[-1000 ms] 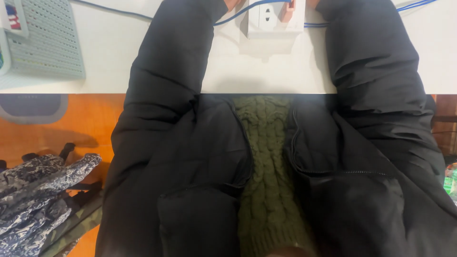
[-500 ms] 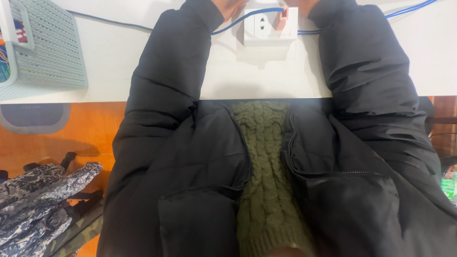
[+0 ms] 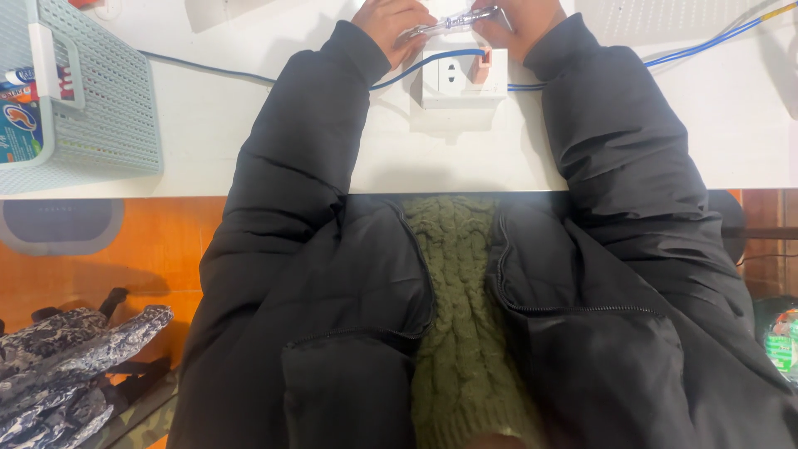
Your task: Assembling electrical plug components by tightening internal screws with a screwdriver at a workstation.
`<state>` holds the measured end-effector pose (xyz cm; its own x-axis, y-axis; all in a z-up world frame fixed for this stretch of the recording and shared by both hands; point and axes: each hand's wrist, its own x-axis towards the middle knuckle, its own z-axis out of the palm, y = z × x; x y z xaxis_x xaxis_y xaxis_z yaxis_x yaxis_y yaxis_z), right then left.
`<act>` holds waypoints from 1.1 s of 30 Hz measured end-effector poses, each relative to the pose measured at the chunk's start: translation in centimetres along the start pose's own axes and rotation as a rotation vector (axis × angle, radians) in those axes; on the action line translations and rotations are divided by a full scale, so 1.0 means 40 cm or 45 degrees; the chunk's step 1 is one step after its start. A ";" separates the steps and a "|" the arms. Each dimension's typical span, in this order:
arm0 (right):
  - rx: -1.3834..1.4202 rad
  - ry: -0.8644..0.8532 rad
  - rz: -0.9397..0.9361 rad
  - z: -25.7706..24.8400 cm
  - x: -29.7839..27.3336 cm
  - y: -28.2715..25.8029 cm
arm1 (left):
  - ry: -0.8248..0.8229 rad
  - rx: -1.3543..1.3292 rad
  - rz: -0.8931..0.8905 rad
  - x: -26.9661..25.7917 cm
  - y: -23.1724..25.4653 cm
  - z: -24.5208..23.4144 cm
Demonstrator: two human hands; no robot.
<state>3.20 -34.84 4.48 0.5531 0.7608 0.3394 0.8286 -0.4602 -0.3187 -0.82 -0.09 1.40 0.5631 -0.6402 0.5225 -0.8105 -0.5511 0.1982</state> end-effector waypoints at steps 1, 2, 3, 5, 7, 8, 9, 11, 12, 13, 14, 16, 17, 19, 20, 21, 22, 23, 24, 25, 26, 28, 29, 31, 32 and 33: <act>-0.006 0.005 -0.002 0.014 -0.004 0.011 | 0.003 0.004 0.006 -0.008 -0.012 0.014; -0.054 0.120 -0.101 0.023 -0.005 0.025 | -0.002 0.005 0.007 -0.010 -0.026 0.027; -0.101 0.233 -0.201 0.031 -0.005 0.039 | -0.006 0.006 0.008 -0.012 -0.041 0.039; -0.221 0.244 -0.200 0.051 -0.002 0.071 | -0.021 -0.007 -0.020 -0.006 -0.034 0.032; -0.330 0.247 -0.193 0.065 -0.004 0.086 | -0.041 -0.029 -0.056 -0.008 -0.030 0.033; -0.291 0.229 -0.149 0.068 -0.007 0.085 | -0.007 -0.015 -0.041 -0.008 -0.031 0.037; -0.252 0.210 -0.105 0.072 -0.010 0.084 | 0.027 0.000 -0.025 -0.010 -0.032 0.041; -0.236 0.199 -0.083 0.069 -0.011 0.077 | 0.016 -0.003 -0.031 -0.011 -0.034 0.041; -0.216 0.188 -0.059 0.069 -0.011 0.074 | 0.001 -0.009 -0.041 -0.012 -0.035 0.042; -0.219 0.188 -0.061 0.071 -0.012 0.077 | 0.004 -0.007 -0.040 -0.013 -0.037 0.046; -0.229 0.196 -0.075 0.073 -0.012 0.081 | 0.016 0.000 -0.026 -0.014 -0.040 0.049; -0.240 0.204 -0.090 0.077 -0.012 0.088 | 0.030 0.008 -0.013 -0.015 -0.043 0.051; -0.247 0.199 -0.078 0.080 -0.012 0.091 | 0.022 0.010 -0.018 -0.015 -0.042 0.050; -0.255 0.195 -0.068 0.081 -0.012 0.092 | 0.016 0.014 -0.022 -0.016 -0.043 0.054; -0.240 0.192 -0.060 0.080 -0.012 0.090 | 0.015 0.012 -0.041 -0.018 -0.046 0.058; -0.225 0.189 -0.052 0.078 -0.012 0.087 | 0.013 0.010 -0.060 -0.019 -0.049 0.061; -0.226 0.192 -0.054 0.079 -0.010 0.088 | 0.014 0.014 -0.058 -0.019 -0.047 0.058; -0.223 0.184 -0.049 0.079 -0.009 0.090 | 0.012 -0.003 -0.070 -0.018 -0.044 0.055; -0.218 0.176 -0.041 0.081 -0.012 0.090 | 0.008 -0.023 -0.081 -0.018 -0.039 0.054; -0.218 0.178 -0.040 0.082 -0.012 0.091 | 0.007 -0.022 -0.080 -0.018 -0.040 0.054; -0.219 0.183 -0.042 0.084 -0.011 0.093 | -0.004 -0.023 -0.088 -0.018 -0.040 0.053; -0.221 0.189 -0.045 0.083 -0.010 0.092 | -0.014 -0.022 -0.095 -0.019 -0.045 0.057; -0.218 0.179 -0.038 0.082 -0.010 0.090 | -0.007 -0.007 -0.073 -0.020 -0.049 0.060; -0.216 0.170 -0.032 0.078 -0.009 0.086 | 0.002 0.009 -0.051 -0.021 -0.052 0.064; -0.210 0.162 -0.025 0.077 -0.009 0.085 | 0.007 0.003 -0.059 -0.021 -0.052 0.064; -0.204 0.154 -0.019 0.076 -0.010 0.084 | 0.012 -0.002 -0.067 -0.021 -0.052 0.065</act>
<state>5.52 -35.30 0.59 0.5390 0.7120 0.4499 0.8346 -0.5237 -0.1712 0.81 0.20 -1.59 0.6036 -0.6051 0.5191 -0.7800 -0.5830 0.2274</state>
